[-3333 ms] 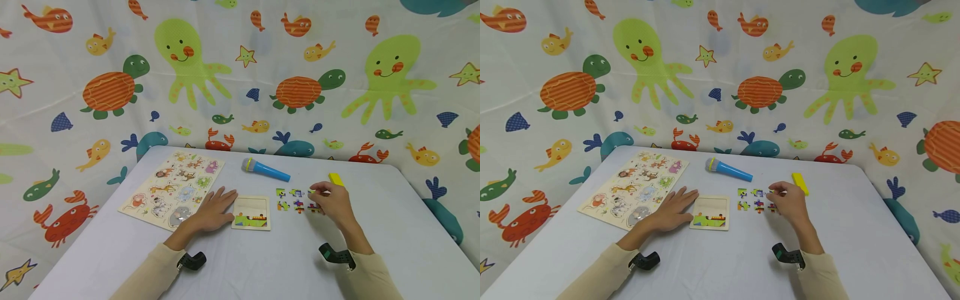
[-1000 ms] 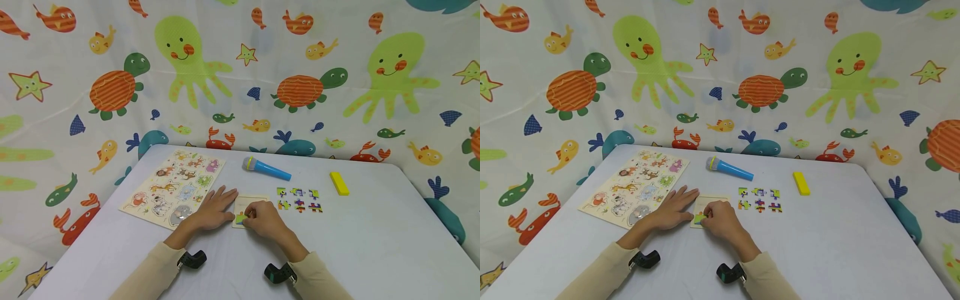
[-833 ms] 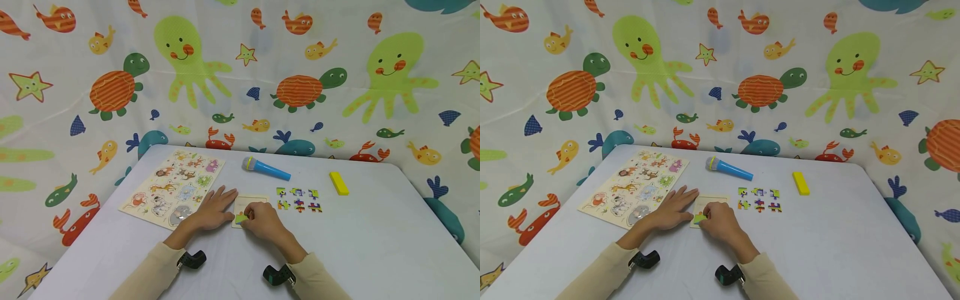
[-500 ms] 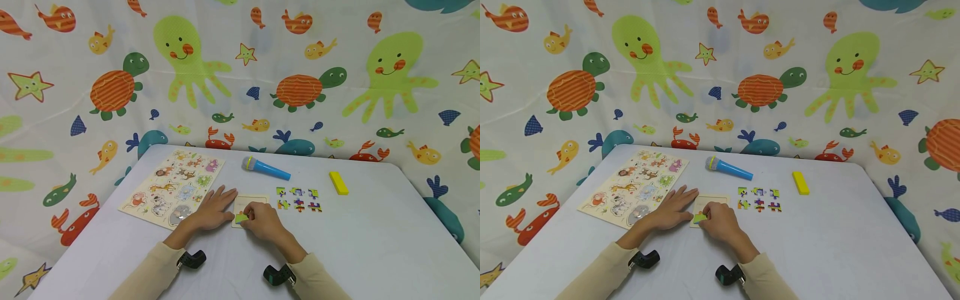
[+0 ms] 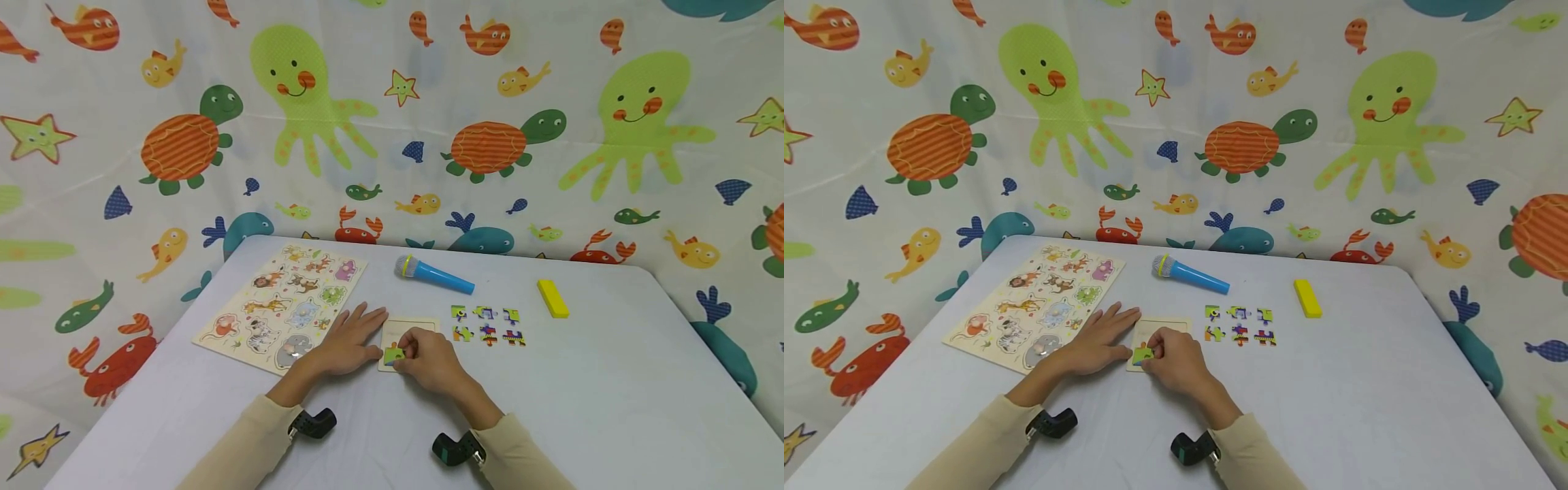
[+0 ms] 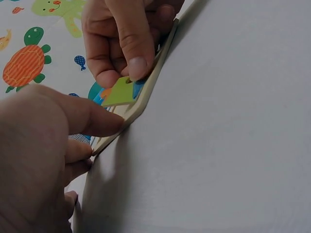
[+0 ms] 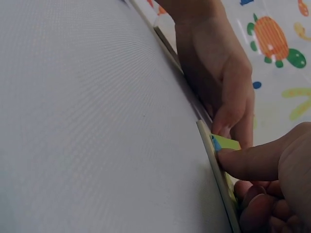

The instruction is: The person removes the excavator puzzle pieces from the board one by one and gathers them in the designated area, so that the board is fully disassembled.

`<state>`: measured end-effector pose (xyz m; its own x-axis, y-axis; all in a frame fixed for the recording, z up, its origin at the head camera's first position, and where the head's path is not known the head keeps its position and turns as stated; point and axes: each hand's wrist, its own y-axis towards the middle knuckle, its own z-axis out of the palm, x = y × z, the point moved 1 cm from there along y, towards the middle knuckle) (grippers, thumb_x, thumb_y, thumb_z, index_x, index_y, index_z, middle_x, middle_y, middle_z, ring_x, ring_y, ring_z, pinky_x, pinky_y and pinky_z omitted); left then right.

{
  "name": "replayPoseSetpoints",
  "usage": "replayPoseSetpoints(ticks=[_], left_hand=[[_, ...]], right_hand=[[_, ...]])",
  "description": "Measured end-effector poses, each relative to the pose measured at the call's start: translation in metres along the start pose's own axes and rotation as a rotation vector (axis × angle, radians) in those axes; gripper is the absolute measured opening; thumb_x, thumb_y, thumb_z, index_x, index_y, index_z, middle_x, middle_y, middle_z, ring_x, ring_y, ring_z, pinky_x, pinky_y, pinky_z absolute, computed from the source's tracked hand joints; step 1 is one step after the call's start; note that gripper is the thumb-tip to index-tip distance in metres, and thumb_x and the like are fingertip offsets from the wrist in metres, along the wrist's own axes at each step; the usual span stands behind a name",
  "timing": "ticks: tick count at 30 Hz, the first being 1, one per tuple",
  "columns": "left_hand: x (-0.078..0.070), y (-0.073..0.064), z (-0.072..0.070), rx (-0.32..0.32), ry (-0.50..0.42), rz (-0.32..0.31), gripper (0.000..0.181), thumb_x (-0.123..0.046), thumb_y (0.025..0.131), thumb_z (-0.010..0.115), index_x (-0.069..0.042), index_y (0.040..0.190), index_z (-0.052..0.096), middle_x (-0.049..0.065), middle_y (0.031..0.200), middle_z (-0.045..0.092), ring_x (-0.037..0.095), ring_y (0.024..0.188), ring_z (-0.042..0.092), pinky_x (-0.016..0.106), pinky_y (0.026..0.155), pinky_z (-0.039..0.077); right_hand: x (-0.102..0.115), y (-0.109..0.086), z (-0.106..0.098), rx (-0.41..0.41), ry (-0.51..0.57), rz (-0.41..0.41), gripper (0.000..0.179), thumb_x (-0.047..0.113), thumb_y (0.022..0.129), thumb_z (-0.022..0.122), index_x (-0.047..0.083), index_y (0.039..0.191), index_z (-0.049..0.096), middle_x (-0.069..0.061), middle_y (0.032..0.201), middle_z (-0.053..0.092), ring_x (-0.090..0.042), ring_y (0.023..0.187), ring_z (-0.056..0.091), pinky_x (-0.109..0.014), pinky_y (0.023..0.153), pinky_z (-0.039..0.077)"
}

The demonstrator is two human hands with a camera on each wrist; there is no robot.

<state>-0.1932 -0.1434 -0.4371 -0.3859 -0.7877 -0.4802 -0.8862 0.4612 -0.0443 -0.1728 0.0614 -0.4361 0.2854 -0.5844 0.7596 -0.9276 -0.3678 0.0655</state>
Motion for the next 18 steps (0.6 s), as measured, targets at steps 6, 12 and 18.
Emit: replayPoseSetpoints(ticks=[6,12,18], left_hand=[[0.0020,0.0016,-0.0005,-0.043,-0.064,0.005,0.074,-0.031,0.089,0.064,-0.012,0.156,0.041,0.003,0.164,0.036,0.033,0.156,0.012,0.055,0.125,0.004],[0.0068,0.0040,0.0024,-0.147,-0.092,0.019,0.070,-0.029,0.082,0.073,-0.011,0.147,0.055,0.004,0.155,0.048,0.034,0.152,0.027,0.056,0.123,0.017],[0.0100,0.0060,0.0047,-0.216,-0.061,0.067,0.065,-0.030,0.081,0.074,-0.010,0.142,0.060,0.004,0.148,0.055,0.029,0.145,0.038,0.054,0.120,0.027]], right_hand=[[-0.0016,-0.0012,-0.0008,-0.003,0.042,-0.017,0.012,0.012,0.088,0.075,0.011,0.094,0.064,0.004,0.076,0.057,-0.010,0.068,0.052,-0.022,0.059,0.041],[-0.0034,-0.0020,-0.0006,0.003,0.073,-0.032,0.008,0.013,0.090,0.071,0.011,0.093,0.064,0.005,0.076,0.057,-0.009,0.069,0.052,-0.021,0.059,0.040],[-0.0038,-0.0012,-0.0011,-0.001,0.085,-0.032,0.006,0.013,0.091,0.071,0.011,0.093,0.065,0.004,0.077,0.058,-0.010,0.070,0.053,-0.022,0.061,0.042]])
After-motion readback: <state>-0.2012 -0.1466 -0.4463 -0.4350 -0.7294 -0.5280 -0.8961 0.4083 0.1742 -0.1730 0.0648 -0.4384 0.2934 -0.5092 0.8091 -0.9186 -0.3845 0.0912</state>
